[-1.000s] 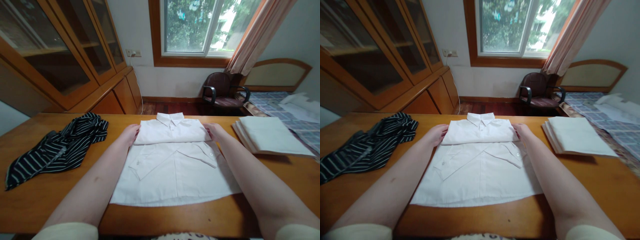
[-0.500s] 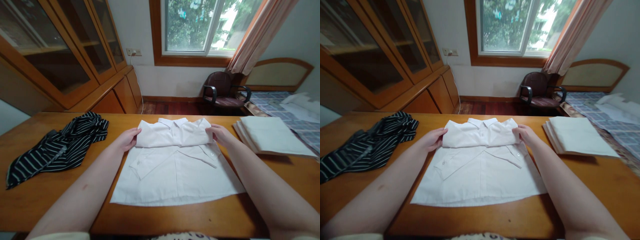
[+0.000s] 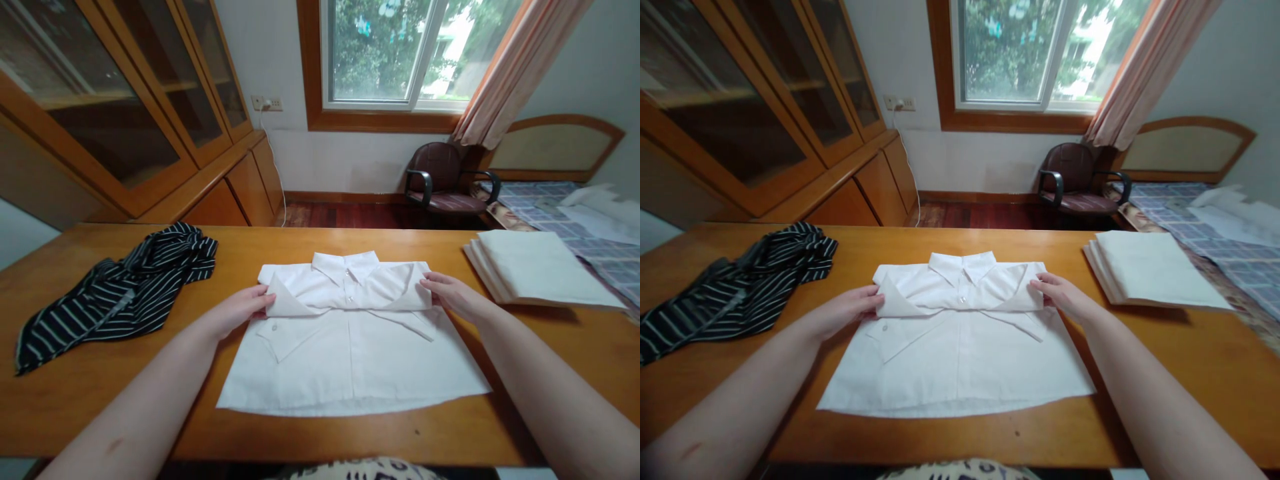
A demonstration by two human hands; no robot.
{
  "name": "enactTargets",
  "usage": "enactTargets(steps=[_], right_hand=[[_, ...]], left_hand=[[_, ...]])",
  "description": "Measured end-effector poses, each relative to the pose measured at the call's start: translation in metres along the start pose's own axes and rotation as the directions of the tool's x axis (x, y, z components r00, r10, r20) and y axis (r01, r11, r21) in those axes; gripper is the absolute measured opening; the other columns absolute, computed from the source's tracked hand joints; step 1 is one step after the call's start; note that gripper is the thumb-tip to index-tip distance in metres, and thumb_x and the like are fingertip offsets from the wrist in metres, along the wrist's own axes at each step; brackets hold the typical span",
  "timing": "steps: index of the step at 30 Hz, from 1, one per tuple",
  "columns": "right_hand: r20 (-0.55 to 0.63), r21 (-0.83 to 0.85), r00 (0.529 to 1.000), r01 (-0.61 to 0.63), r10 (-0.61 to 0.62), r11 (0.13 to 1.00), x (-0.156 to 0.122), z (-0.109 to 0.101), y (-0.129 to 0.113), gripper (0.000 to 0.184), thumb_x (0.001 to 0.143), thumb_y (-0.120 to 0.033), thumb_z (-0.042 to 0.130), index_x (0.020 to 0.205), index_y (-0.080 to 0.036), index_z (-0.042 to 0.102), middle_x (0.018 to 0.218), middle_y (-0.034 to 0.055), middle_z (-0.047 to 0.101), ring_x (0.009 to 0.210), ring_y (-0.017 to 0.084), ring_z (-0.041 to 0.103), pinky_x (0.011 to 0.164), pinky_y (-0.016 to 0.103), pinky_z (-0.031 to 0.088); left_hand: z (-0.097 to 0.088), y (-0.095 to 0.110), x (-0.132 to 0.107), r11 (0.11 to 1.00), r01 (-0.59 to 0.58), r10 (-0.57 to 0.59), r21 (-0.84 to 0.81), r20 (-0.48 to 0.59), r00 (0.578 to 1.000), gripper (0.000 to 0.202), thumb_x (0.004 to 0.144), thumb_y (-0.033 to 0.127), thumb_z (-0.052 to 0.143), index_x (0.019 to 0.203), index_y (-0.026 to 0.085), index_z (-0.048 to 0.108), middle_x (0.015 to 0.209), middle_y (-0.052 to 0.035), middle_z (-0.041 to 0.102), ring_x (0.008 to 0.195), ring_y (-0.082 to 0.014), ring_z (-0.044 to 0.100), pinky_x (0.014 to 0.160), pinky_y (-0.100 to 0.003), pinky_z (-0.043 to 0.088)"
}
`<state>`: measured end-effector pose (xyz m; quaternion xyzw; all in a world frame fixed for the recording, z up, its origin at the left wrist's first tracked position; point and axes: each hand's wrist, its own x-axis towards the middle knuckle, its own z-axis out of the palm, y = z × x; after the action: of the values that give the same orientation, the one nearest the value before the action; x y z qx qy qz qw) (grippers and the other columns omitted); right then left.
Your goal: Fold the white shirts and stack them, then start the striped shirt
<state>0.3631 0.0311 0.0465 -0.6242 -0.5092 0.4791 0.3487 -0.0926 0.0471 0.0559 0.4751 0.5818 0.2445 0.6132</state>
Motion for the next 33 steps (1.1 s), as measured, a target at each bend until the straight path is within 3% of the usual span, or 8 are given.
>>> enactTargets(steps=[2,4,7,11,17,21,27,33], right_hand=[[0.019,0.082,0.998,-0.054,0.053,0.995,0.005,0.008,-0.005,0.039,0.069,-0.051,0.068,0.091,-0.018,0.063,0.083,0.0073,0.068,0.072,0.020,0.064,0.060,0.028,0.050],[0.021,0.154,0.997,-0.078,0.076,0.985,0.010,0.016,-0.012,0.039,0.068,-0.047,0.069,0.095,-0.019,0.063,0.086,0.0081,0.069,0.074,0.022,0.065,0.061,0.029,0.050],[0.060,0.250,0.994,-0.102,0.090,0.963,0.010,0.023,-0.019,0.038,0.064,-0.039,0.070,0.095,-0.019,0.063,0.085,0.0073,0.070,0.072,0.022,0.065,0.062,0.029,0.050],[0.147,0.250,0.983,-0.148,0.113,0.957,-0.001,0.019,-0.013,0.032,0.064,-0.035,0.068,0.091,-0.019,0.063,0.078,0.0051,0.068,0.065,0.020,0.063,0.058,0.028,0.049],[0.023,0.249,0.976,-0.216,0.217,0.944,-0.010,0.017,0.008,0.015,0.063,-0.026,0.063,0.078,-0.022,0.061,0.074,0.0034,0.066,0.067,0.019,0.061,0.054,0.026,0.047],[-0.061,0.194,0.982,-0.162,0.177,0.967,0.006,0.024,0.006,0.014,0.061,-0.025,0.060,0.073,-0.021,0.057,0.068,0.0023,0.061,0.061,0.017,0.056,0.049,0.025,0.042],[-0.266,0.070,0.964,0.049,-0.029,0.996,0.043,0.029,0.001,0.010,0.059,-0.029,0.052,0.064,-0.022,0.050,0.056,-0.0029,0.047,0.053,0.013,0.044,0.046,0.023,0.034],[-0.095,0.109,0.993,0.080,-0.070,0.991,0.042,0.023,0.007,0.013,0.055,-0.030,0.051,0.064,-0.021,0.048,0.053,-0.0051,0.041,0.048,0.010,0.036,0.045,0.022,0.026]], left_hand=[[0.003,0.006,0.007,0.997,-0.041,0.051,0.061,-0.168,0.985,0.037,0.059,0.040,0.079,0.087,0.017,0.068,0.091,-0.0076,0.072,0.092,-0.0259,0.066,0.079,-0.033,0.052],[0.008,0.011,0.014,0.993,-0.108,0.118,0.055,-0.240,0.964,0.044,0.055,0.034,0.081,0.094,0.018,0.068,0.097,-0.0083,0.072,0.099,-0.0265,0.065,0.084,-0.032,0.051],[0.016,0.013,0.018,0.987,-0.157,0.151,-0.043,-0.105,0.983,0.048,0.056,0.032,0.081,0.100,0.018,0.068,0.101,-0.0090,0.072,0.096,-0.0265,0.066,0.081,-0.033,0.052],[0.019,0.004,0.010,0.988,-0.065,0.070,-0.141,0.025,0.997,0.038,0.060,0.032,0.078,0.092,0.014,0.069,0.096,-0.0104,0.073,0.087,-0.0259,0.069,0.075,-0.032,0.053],[0.017,-0.008,0.008,0.927,0.022,-0.049,-0.374,-0.064,0.997,0.024,0.062,0.016,0.070,0.086,0.013,0.067,0.094,-0.0128,0.073,0.087,-0.0252,0.069,0.076,-0.032,0.056],[0.022,0.000,0.027,0.905,-0.015,-0.052,-0.425,-0.146,0.988,0.021,0.065,0.012,0.064,0.087,0.012,0.066,0.092,-0.0121,0.073,0.083,-0.0232,0.070,0.071,-0.030,0.057],[0.033,0.019,0.056,0.894,-0.134,0.028,-0.427,-0.246,0.969,0.019,0.069,0.012,0.060,0.087,0.010,0.067,0.088,-0.0110,0.073,0.083,-0.0209,0.070,0.077,-0.029,0.055],[0.020,0.006,0.057,0.933,-0.182,0.148,-0.309,-0.130,0.980,0.035,0.063,0.024,0.072,0.096,0.014,0.067,0.092,-0.0088,0.073,0.086,-0.0225,0.069,0.080,-0.032,0.053]])
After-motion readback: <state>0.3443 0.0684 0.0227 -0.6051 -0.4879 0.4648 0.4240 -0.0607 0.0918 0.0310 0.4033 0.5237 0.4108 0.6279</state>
